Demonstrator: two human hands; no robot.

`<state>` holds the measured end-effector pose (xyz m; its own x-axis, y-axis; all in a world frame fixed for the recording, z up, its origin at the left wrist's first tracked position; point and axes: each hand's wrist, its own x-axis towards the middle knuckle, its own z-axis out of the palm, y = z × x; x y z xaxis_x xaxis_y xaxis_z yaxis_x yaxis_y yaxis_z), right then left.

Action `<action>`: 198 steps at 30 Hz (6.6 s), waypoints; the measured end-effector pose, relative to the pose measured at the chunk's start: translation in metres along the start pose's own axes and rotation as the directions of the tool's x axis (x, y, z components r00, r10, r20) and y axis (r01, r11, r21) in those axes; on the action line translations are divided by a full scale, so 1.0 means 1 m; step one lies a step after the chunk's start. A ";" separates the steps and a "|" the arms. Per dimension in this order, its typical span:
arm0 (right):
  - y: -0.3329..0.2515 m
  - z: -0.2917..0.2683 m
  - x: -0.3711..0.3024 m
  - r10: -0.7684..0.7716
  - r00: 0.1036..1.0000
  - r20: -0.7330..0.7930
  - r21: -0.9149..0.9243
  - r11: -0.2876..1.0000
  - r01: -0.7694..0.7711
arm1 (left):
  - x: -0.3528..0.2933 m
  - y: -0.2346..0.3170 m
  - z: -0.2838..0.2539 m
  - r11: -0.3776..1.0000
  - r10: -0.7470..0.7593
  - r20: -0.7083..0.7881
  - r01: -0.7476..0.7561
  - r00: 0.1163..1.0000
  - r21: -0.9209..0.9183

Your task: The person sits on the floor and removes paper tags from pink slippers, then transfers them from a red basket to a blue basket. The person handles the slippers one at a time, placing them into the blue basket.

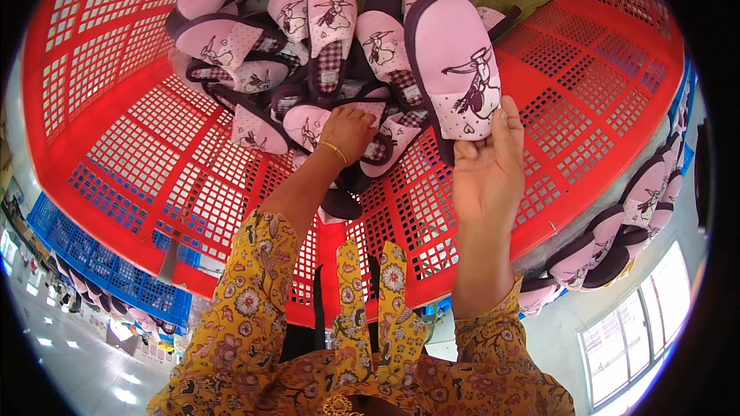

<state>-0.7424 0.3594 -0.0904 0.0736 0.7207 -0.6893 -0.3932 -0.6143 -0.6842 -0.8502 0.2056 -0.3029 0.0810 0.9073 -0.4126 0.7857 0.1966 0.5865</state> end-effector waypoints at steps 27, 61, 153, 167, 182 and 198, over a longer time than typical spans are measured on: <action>-0.022 -0.004 -0.012 0.004 0.998 0.070 0.124 0.992 -0.013 | 0.028 0.034 0.025 0.923 -0.200 0.332 0.291 0.922 -0.251; -0.044 -0.026 -0.012 0.155 0.788 0.596 -0.777 0.357 0.518 | -0.057 -0.004 -0.251 0.745 0.005 0.116 0.074 0.993 -0.663; 0.107 0.204 0.347 -0.454 0.495 0.741 -0.453 0.206 0.867 | 0.071 -0.089 -0.508 0.650 -0.564 -0.561 0.745 0.606 0.151; 0.194 0.229 0.414 -0.287 0.744 0.604 -0.725 0.189 0.662 | 0.071 -0.097 -0.501 0.766 -0.472 -0.604 0.638 0.641 0.079; 0.070 0.149 0.249 -0.386 0.755 0.531 -0.650 0.386 0.654 | 0.061 -0.104 -0.505 0.668 -0.495 -0.577 0.709 0.649 0.225; -0.220 -0.040 -0.143 -0.411 0.908 0.084 -0.517 0.761 0.392 | 0.069 -0.093 -0.485 0.655 -0.499 -0.574 0.716 0.649 0.241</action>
<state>-0.6297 0.3786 0.1493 0.1511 0.9337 -0.3248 0.2033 -0.3509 -0.9141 -1.2149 0.4302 -0.0473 -0.6915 0.7042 -0.1610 0.7203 0.6891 -0.0796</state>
